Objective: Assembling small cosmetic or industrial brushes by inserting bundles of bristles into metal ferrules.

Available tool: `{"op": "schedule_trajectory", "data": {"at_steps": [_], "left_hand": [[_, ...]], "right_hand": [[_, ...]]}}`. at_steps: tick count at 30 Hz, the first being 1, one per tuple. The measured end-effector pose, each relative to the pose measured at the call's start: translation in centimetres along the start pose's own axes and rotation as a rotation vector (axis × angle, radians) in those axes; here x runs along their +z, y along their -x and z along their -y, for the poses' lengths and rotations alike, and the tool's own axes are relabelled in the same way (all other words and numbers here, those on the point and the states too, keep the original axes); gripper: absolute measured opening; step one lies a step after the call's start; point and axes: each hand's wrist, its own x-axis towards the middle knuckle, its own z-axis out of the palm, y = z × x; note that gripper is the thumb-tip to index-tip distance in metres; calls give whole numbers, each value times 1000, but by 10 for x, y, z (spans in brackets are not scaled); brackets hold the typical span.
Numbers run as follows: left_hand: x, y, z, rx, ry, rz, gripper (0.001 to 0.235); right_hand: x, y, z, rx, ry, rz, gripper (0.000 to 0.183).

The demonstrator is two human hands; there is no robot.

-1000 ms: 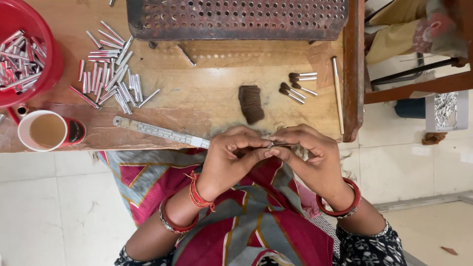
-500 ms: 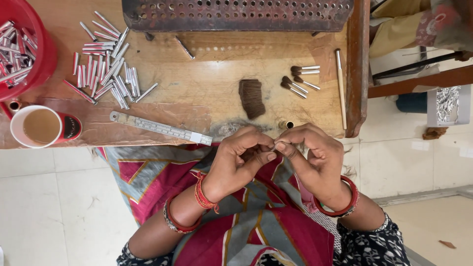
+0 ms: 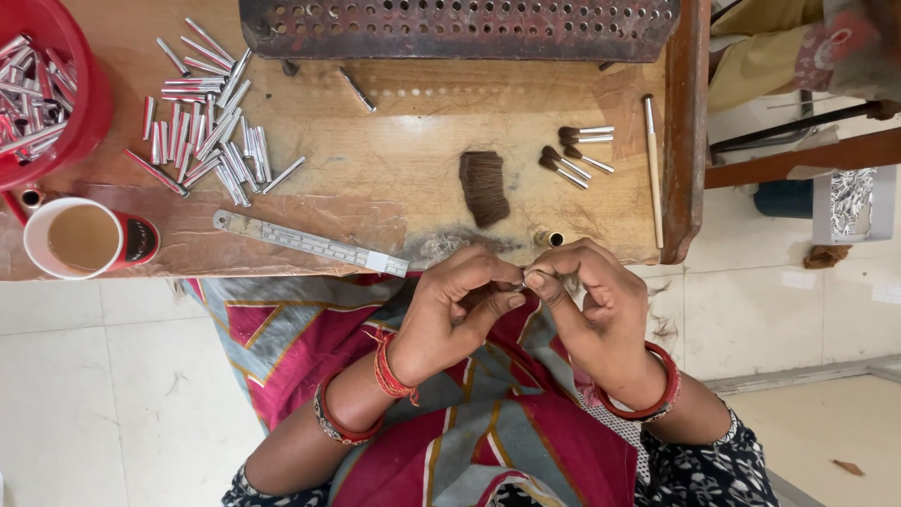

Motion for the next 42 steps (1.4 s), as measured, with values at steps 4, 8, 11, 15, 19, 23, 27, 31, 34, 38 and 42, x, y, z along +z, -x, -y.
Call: {"op": "schedule_trajectory", "data": {"at_steps": [4,8,11,15,19,23,27,31,34,38,42], "left_hand": [[3,9,6,-54,81,-47,25],[4,24,14,-14,127,-93,30],[-6,28,13,197,-210,-74,33],[-29,34,1,370,-518,-63,29],[-62,42,-17,462,-781,-135,21],[-85,46,-24,464,-1010,-224,24],[-98,53,-14,422,-1097,-230,28],[-101,56,-9,407,-1112,-196,29],[-102,57,-9,401,-1105,-189,30],[-103,57,-10,399,-1091,-182,32],[-103,57,-9,393,-1089,-180,35]], "right_hand": [[-2,-7,11,12,67,106,13],[3,4,-6,-68,123,152,14],[5,9,-6,26,98,199,11],[16,9,-3,65,76,208,11],[33,8,-1,-121,241,118,19],[50,9,-10,-224,223,107,24],[59,5,-12,-296,216,129,23],[65,3,-16,-342,301,128,22],[68,1,-18,-364,321,142,22],[73,-1,-17,-408,329,151,21],[77,-3,-14,-400,315,168,22]]}}
